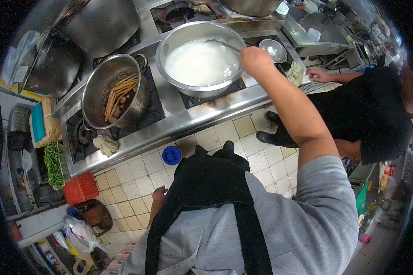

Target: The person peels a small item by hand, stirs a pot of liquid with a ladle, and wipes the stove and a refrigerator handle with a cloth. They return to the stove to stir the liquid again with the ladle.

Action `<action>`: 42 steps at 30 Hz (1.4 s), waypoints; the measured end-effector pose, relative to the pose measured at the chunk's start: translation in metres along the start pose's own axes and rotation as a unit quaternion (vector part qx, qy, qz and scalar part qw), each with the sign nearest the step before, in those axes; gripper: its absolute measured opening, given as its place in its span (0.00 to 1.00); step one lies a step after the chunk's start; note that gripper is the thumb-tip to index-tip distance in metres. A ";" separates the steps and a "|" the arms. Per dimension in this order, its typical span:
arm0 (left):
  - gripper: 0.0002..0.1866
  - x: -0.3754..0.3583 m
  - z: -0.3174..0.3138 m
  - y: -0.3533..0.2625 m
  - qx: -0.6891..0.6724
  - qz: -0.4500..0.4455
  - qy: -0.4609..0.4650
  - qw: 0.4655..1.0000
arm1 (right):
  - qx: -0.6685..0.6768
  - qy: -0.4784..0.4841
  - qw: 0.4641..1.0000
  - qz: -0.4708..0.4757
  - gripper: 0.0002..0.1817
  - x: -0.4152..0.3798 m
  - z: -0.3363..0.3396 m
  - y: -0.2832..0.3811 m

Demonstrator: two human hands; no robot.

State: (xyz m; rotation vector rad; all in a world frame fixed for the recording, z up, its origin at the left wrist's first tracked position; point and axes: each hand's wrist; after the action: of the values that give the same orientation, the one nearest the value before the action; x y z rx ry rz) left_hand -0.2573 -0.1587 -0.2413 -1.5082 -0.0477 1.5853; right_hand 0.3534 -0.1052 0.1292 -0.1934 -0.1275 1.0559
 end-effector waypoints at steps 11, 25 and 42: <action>0.18 -0.012 -0.002 -0.046 -0.091 0.111 -0.025 0.989 | -0.033 0.192 0.972 0.129 0.12 -0.035 0.089 -0.020; 0.19 0.001 0.001 -0.036 -0.127 0.152 -0.009 0.980 | 0.088 0.011 0.992 0.092 0.13 -0.034 0.009 0.066; 0.16 -0.005 -0.005 -0.048 -0.101 0.125 -0.022 0.987 | 0.403 0.242 0.883 -0.016 0.17 -0.041 0.014 0.048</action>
State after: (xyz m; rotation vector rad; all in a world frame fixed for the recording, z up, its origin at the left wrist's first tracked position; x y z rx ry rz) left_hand -0.2272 -0.1368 -0.2100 -1.6876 -0.0466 1.8581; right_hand 0.2892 -0.1168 0.1319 0.3053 0.7572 0.9214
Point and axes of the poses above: each hand's wrist, its own x-axis towards the middle knuckle, its own z-axis out of the back of the hand, y = z × x, and after that the axes turned 2 degrees about -y, right-handed
